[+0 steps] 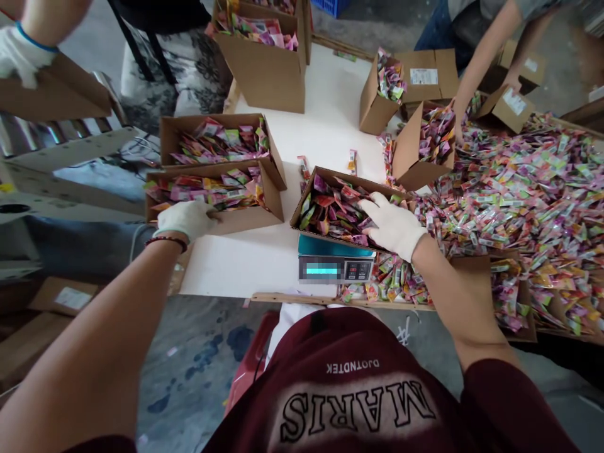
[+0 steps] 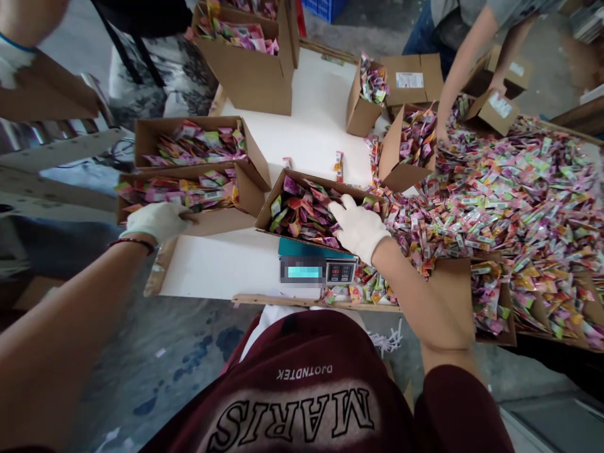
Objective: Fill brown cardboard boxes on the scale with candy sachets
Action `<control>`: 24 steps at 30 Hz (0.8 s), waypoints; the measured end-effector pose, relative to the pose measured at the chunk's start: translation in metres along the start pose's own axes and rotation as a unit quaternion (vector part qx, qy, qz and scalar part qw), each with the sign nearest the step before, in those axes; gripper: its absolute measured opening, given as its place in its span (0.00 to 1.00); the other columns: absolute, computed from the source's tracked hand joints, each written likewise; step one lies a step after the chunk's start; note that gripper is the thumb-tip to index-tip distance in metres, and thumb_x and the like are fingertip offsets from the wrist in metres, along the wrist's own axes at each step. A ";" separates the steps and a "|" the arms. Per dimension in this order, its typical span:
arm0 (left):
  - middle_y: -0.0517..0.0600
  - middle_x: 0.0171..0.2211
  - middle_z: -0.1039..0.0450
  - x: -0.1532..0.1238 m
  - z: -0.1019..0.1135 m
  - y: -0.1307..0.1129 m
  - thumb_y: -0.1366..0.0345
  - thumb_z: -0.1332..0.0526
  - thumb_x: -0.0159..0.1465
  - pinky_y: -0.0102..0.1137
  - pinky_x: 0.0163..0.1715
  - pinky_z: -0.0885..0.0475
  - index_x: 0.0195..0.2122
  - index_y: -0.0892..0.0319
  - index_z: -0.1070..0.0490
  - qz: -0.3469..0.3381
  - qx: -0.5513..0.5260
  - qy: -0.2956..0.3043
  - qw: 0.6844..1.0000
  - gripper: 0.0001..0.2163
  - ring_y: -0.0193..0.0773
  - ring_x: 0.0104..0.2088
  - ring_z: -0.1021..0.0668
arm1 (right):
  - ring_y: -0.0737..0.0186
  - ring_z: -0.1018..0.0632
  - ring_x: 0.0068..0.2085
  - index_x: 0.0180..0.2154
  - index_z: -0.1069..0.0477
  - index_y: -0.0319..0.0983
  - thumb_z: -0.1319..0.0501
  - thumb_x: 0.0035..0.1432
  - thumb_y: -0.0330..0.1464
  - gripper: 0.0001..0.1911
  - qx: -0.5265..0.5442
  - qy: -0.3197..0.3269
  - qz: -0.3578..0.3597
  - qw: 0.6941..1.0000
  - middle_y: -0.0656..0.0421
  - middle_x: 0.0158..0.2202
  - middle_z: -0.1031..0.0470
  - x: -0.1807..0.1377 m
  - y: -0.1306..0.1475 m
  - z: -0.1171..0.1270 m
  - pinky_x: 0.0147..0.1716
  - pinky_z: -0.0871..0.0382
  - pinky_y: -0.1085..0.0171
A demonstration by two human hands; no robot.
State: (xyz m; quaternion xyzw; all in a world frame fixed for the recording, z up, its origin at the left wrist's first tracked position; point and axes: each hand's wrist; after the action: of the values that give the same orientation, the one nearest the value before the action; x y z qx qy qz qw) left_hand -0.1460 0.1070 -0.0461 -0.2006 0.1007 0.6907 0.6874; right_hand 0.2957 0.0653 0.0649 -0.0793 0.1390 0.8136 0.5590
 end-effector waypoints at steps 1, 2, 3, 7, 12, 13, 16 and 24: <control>0.45 0.27 0.23 0.001 -0.001 0.000 0.47 0.34 0.61 0.23 0.28 0.47 0.48 0.67 0.20 0.005 0.000 -0.001 1.000 0.26 0.31 0.24 0.42 | 0.48 0.19 0.50 0.62 0.31 0.41 0.34 0.62 0.34 0.28 -0.012 0.018 -0.003 1.000 0.47 0.65 0.32 0.003 0.003 0.002 0.47 0.22 0.53; 0.46 0.27 0.23 0.002 -0.002 0.001 0.47 0.33 0.60 0.24 0.28 0.47 0.48 0.68 0.21 0.009 0.001 -0.002 1.000 0.27 0.31 0.24 0.42 | 0.48 0.20 0.51 0.63 0.32 0.41 0.35 0.64 0.36 0.27 -0.016 0.024 0.001 1.000 0.47 0.65 0.33 0.003 0.003 0.005 0.47 0.23 0.54; 0.46 0.27 0.23 0.003 -0.003 0.001 0.47 0.33 0.59 0.24 0.28 0.46 0.47 0.69 0.21 0.012 0.003 -0.002 1.000 0.27 0.31 0.24 0.43 | 0.49 0.21 0.53 0.64 0.33 0.41 0.38 0.66 0.37 0.26 -0.015 0.022 0.008 1.000 0.48 0.65 0.33 0.002 0.003 0.008 0.48 0.23 0.55; 0.47 0.27 0.22 -0.001 -0.006 -0.002 0.50 0.34 0.60 0.25 0.32 0.40 0.48 0.69 0.21 0.005 0.009 -0.007 1.000 0.25 0.33 0.24 0.41 | 0.49 0.22 0.54 0.64 0.33 0.40 0.44 0.71 0.37 0.23 -0.048 0.039 -0.002 0.998 0.49 0.64 0.32 -0.007 -0.001 0.009 0.46 0.25 0.56; 0.59 0.44 0.19 -0.030 0.006 -0.046 0.52 0.42 0.68 0.34 0.40 0.31 0.49 0.67 0.21 -0.031 0.031 -0.069 0.997 0.22 0.39 0.31 0.29 | 0.53 0.19 0.47 0.53 0.24 0.39 0.49 0.68 0.27 0.19 -0.107 0.122 -0.030 0.986 0.48 0.61 0.29 0.001 -0.005 -0.011 0.39 0.27 0.58; 0.60 0.47 0.20 -0.039 0.012 -0.062 0.52 0.45 0.70 0.36 0.42 0.30 0.48 0.66 0.21 -0.055 0.028 -0.116 0.991 0.22 0.42 0.36 0.26 | 0.54 0.19 0.47 0.50 0.22 0.39 0.49 0.68 0.26 0.18 -0.088 0.114 -0.026 0.989 0.48 0.61 0.29 0.001 -0.008 -0.012 0.40 0.27 0.59; 0.59 0.50 0.20 -0.064 0.033 -0.120 0.54 0.46 0.73 0.39 0.51 0.29 0.46 0.64 0.22 -0.199 -0.020 -0.277 0.940 0.19 0.46 0.49 0.22 | 0.56 0.20 0.51 0.44 0.19 0.39 0.46 0.65 0.26 0.16 0.035 0.036 0.017 0.999 0.51 0.59 0.26 -0.009 -0.020 -0.003 0.47 0.26 0.61; 0.59 0.54 0.24 -0.078 0.037 -0.251 0.49 0.30 0.61 0.45 0.47 0.26 0.54 0.60 0.24 -0.418 0.098 -0.050 0.902 0.25 0.55 0.49 0.22 | 0.63 0.20 0.35 0.44 0.18 0.41 0.40 0.62 0.29 0.13 0.341 -0.200 -0.030 0.918 0.59 0.36 0.18 -0.076 -0.061 0.034 0.39 0.24 0.63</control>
State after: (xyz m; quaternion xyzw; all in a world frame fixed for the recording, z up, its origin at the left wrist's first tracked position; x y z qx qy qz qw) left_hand 0.0958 0.0604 0.0540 -0.1214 0.0404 0.3360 0.9331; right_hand 0.3805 0.0292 0.1107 0.2766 0.2906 0.6985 0.5925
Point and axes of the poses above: each hand's wrist, its own x-axis towards the middle knuckle, its own z-axis out of the back of the hand, y = z × x
